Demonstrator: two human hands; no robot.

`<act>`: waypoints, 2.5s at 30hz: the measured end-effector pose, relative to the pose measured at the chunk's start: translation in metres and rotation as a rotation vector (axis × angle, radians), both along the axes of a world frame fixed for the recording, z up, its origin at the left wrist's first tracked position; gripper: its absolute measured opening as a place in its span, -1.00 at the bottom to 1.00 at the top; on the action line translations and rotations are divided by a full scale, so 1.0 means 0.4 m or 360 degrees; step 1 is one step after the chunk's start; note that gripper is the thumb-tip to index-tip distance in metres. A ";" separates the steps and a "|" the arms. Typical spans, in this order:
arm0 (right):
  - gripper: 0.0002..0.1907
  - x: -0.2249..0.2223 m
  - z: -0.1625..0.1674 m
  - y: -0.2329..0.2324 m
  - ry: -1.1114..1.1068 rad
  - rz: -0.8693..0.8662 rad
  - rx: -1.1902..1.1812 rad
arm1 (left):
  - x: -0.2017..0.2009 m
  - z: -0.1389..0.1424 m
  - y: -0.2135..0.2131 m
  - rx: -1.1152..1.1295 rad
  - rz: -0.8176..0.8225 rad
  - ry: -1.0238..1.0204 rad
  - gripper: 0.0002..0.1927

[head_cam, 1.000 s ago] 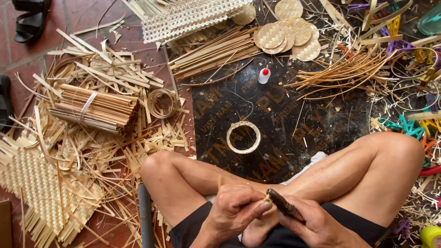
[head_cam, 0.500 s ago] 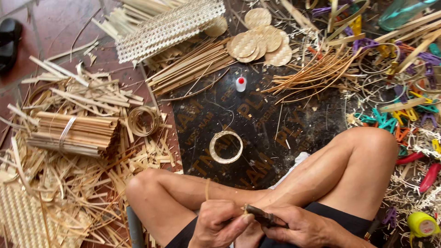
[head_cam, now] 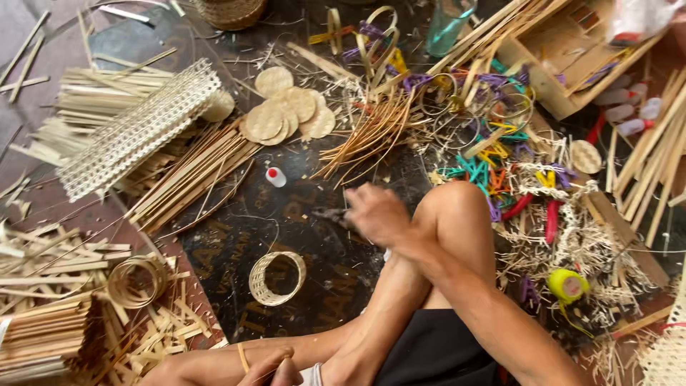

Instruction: The person sits on the floor and trims the edge of a woven bamboo sheet with shears, then rolls and shapes the sheet into a cylinder. They bend thin bamboo strips into rings, fit a woven round base into the ring, and secure the pieces together by hand to form a small open basket.

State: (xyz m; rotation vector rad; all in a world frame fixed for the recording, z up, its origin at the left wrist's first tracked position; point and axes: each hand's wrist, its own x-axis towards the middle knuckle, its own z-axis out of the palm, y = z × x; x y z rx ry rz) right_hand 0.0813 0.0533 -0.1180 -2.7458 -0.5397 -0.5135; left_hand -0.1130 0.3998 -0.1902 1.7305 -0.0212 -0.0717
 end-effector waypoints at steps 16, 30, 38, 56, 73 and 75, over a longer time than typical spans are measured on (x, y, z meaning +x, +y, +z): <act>-0.82 -0.286 -0.070 -0.619 0.0551 -0.2234 0.2015 | 0.031 -0.060 -0.001 -0.0181 -0.0093 -0.0123 -0.72; -0.36 -0.707 -0.009 -0.973 0.1076 -0.1680 0.0020 | 0.098 0.107 -0.187 -0.0198 -0.0324 0.0112 -0.69; -0.50 -0.642 -0.092 -0.613 0.0874 -0.0654 0.0821 | 0.138 0.231 -0.224 -0.0477 -0.0329 0.0707 -0.73; 0.01 -0.488 -0.071 -0.254 0.0637 -0.0288 0.0155 | 0.176 0.372 -0.122 -0.0083 -0.0268 -0.0173 -0.89; -0.29 -0.221 0.119 0.238 0.0398 0.0924 0.0384 | 0.190 0.375 0.014 0.0255 0.0128 -0.0805 -0.81; -0.30 -0.207 0.117 0.248 0.0422 0.0970 0.0414 | 0.198 0.367 0.024 0.0247 0.0158 -0.0858 -0.80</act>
